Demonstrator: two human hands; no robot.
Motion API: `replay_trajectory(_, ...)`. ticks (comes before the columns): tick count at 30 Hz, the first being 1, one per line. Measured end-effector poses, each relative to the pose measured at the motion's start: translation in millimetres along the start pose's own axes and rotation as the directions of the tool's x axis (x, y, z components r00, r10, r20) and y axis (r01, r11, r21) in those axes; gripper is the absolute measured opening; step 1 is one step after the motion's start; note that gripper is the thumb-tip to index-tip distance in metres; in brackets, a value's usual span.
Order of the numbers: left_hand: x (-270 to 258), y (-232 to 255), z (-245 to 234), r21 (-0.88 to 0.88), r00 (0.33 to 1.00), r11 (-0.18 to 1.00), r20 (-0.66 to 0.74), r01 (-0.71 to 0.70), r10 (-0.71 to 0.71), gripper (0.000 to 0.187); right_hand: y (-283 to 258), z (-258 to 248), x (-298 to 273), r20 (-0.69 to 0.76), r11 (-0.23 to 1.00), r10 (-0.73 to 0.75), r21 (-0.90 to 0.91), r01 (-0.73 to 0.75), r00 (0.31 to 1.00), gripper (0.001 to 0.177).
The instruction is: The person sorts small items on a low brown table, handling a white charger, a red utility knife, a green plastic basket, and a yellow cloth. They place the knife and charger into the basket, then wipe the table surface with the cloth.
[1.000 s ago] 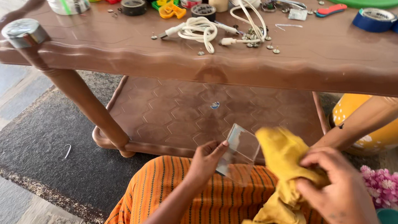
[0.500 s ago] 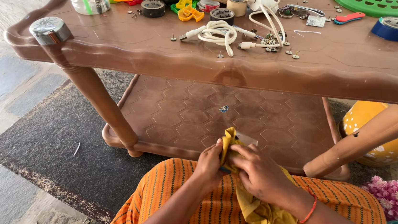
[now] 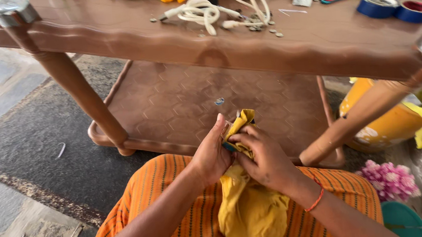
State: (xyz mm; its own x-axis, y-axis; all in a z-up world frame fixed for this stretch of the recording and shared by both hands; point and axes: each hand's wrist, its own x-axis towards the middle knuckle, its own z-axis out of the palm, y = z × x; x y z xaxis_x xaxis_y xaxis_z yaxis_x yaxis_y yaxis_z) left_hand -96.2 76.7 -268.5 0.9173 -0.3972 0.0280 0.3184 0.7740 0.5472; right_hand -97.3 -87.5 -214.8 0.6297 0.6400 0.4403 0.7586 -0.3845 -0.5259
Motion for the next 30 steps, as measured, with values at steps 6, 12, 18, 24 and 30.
replay_trajectory(6,-45.0,-8.2,94.5,0.14,0.975,0.979,-0.146,-0.148,0.168,0.05,-48.1,-49.6,-26.9,0.018,0.981,-0.049,-0.189,0.052,0.999,0.04)
replay_trajectory(12,-45.7,70.6,191.7,0.485,0.913,0.774,0.232,-0.407,0.335,0.051,-98.9,-151.6,22.6,-0.012,0.773,-0.436,-0.518,0.367,0.9,0.041)
replay_trajectory(18,108.6,206.3,270.3,0.645,0.918,0.653,0.295,-0.397,0.266,0.054,-112.9,-249.8,143.6,-0.168,0.825,-0.259,-0.55,0.127,0.951,0.039)
replay_trajectory(24,213.2,252.8,253.3,0.776,0.963,0.57,0.205,-0.268,0.173,0.056,-56.8,-292.2,221.8,-0.046,0.727,-0.395,-0.627,0.281,0.918,0.032)
replay_trajectory(30,261.1,253.6,219.1,0.749,0.941,0.574,0.304,-0.331,0.147,0.058,-8.9,-277.9,239.9,-0.17,0.695,-0.149,-0.718,-0.019,0.974,0.023)
